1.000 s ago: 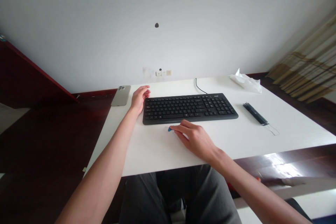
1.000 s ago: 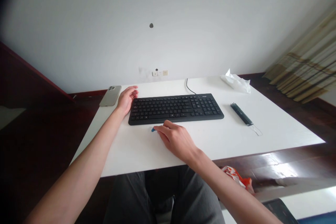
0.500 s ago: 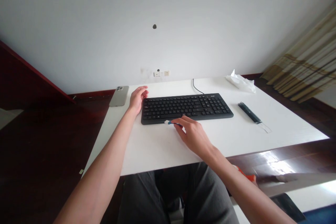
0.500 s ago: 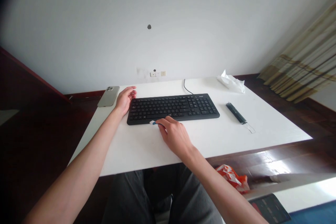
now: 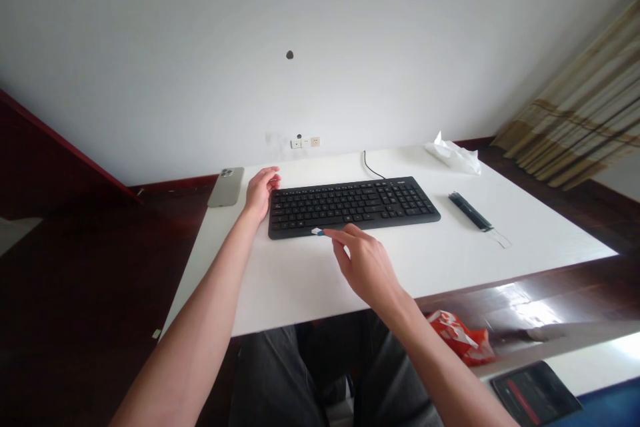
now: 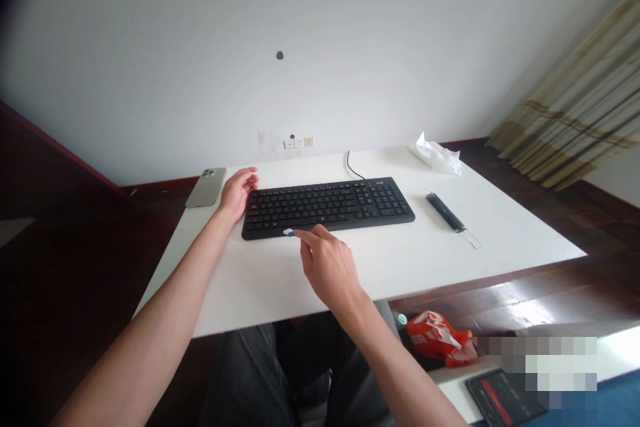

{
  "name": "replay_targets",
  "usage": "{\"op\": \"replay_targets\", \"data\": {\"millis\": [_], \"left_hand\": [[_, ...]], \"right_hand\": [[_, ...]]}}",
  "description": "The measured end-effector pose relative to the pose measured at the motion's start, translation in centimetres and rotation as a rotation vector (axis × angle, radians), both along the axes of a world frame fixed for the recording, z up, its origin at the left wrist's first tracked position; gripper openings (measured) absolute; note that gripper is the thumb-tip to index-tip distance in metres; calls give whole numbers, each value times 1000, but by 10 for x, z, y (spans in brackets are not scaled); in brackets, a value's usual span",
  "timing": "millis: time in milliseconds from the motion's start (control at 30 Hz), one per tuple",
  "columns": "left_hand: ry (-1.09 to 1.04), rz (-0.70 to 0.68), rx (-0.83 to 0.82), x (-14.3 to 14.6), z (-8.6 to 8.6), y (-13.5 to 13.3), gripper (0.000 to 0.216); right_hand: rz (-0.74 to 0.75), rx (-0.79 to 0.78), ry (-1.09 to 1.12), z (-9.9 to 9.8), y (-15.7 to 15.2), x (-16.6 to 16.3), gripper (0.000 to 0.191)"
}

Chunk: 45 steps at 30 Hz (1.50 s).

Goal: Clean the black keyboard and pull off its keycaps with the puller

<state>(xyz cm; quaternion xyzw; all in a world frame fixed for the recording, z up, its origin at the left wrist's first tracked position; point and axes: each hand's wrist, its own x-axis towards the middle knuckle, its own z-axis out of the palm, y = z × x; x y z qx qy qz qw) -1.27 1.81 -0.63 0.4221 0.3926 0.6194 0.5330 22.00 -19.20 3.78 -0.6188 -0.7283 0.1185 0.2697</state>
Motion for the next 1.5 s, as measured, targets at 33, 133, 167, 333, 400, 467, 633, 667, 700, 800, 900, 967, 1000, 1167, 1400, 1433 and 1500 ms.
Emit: {"op": "replay_targets", "data": {"millis": [33,133,167,333,400,467,633,667,700,800,900,967,1000,1167,1400,1433,1500], "left_hand": [[-3,0,-2,0,0,0,25],[-1,1,-6,0,0,1,25],[4,2,-4,0,0,0,25],[6,11,-13,1,2,-1,24],[-4,14,-16,1,2,-2,23],[-2,11,-7,1,2,-2,23],[17,-4,7,2,1,-1,23],[17,0,4,1,1,-1,23],[15,6,0,1,1,-1,23],[7,8,-4,1,1,-1,23],[7,-2,0,1,1,-2,23],[15,5,-3,1,0,-1,24],[20,10,-5,1,0,-1,24],[11,12,-11,0,0,0,24],[3,10,-11,0,0,0,24],[-2,14,-14,0,0,0,25],[-5,16,-15,0,-1,0,25]], "right_hand": [[-9,1,13,2,-3,2,39],[-139,22,24,3,-7,13,37],[-180,26,20,3,-7,15,37],[1,-59,88,-1,-3,-5,37],[0,-39,145,-2,-4,-8,38],[-109,21,184,-2,-5,-2,38],[-283,-22,122,-5,3,13,36],[-248,-49,114,-6,4,11,36],[-211,-67,115,-7,4,9,36],[-214,-85,131,-8,1,6,37],[-308,-81,110,-10,-3,10,37],[-310,-105,80,-10,-3,10,37],[-288,-121,70,-10,-2,9,36],[-257,-105,95,-9,1,7,36],[-84,-127,101,-11,-5,-19,36],[-27,-119,110,-10,-6,-22,36],[-47,-78,132,-9,-5,-21,37]]}}
